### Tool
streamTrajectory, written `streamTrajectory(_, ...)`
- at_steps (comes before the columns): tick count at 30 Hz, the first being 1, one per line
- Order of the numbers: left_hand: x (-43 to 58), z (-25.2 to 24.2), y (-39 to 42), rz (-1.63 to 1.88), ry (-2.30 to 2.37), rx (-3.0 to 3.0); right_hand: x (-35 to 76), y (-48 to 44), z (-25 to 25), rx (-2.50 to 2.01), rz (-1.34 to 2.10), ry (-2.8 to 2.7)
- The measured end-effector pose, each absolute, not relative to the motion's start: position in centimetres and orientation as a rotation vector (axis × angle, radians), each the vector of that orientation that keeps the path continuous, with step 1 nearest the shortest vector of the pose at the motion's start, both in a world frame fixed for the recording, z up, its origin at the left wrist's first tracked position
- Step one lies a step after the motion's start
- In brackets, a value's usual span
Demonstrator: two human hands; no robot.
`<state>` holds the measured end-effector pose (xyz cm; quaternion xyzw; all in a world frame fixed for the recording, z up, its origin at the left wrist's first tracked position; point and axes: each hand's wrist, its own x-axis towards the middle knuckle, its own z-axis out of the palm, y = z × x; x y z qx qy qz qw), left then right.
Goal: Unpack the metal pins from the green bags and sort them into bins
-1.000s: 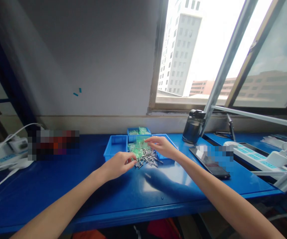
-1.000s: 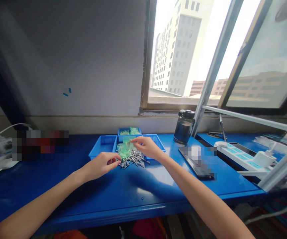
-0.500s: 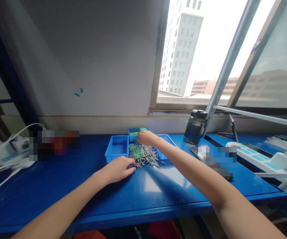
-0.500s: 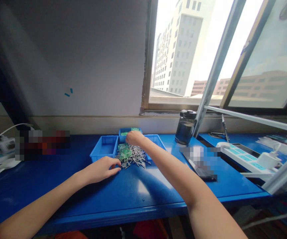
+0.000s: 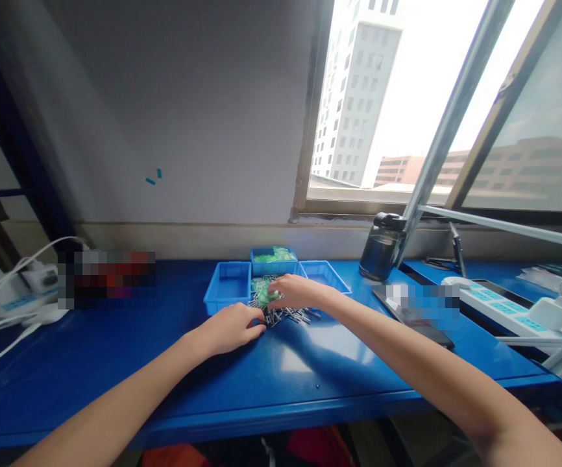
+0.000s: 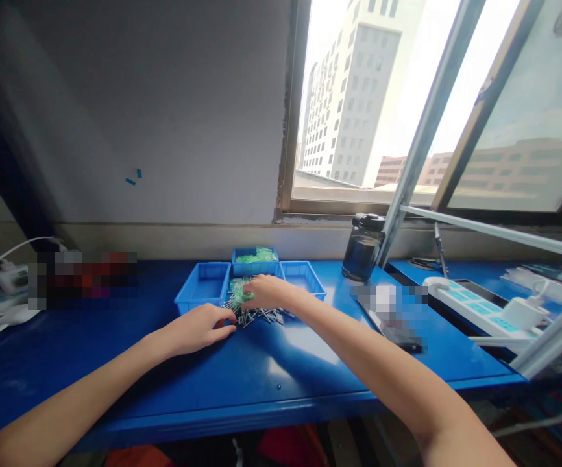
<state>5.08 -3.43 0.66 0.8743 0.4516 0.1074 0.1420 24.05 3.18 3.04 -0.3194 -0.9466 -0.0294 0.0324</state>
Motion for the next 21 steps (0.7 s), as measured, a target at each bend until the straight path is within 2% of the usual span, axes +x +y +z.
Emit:
streamTrajectory(7, 5.1, 0.7, -3.6, 0.328, 1.297, 2.498, 24.8, 2.6, 3.2, -0.973, 0.101, -2.763)
streamTrajectory(15, 5.5, 0.9, -3.7, 0.504, 1.316, 2.403, 26.8, 0.7, 3.1, -1.045, 0.103, -2.443)
streamTrajectory(21, 6.0, 1.1, -3.8, 0.647, 1.307, 2.274, 26.1, -0.9, 1.2, -1.022, 0.553, -2.039)
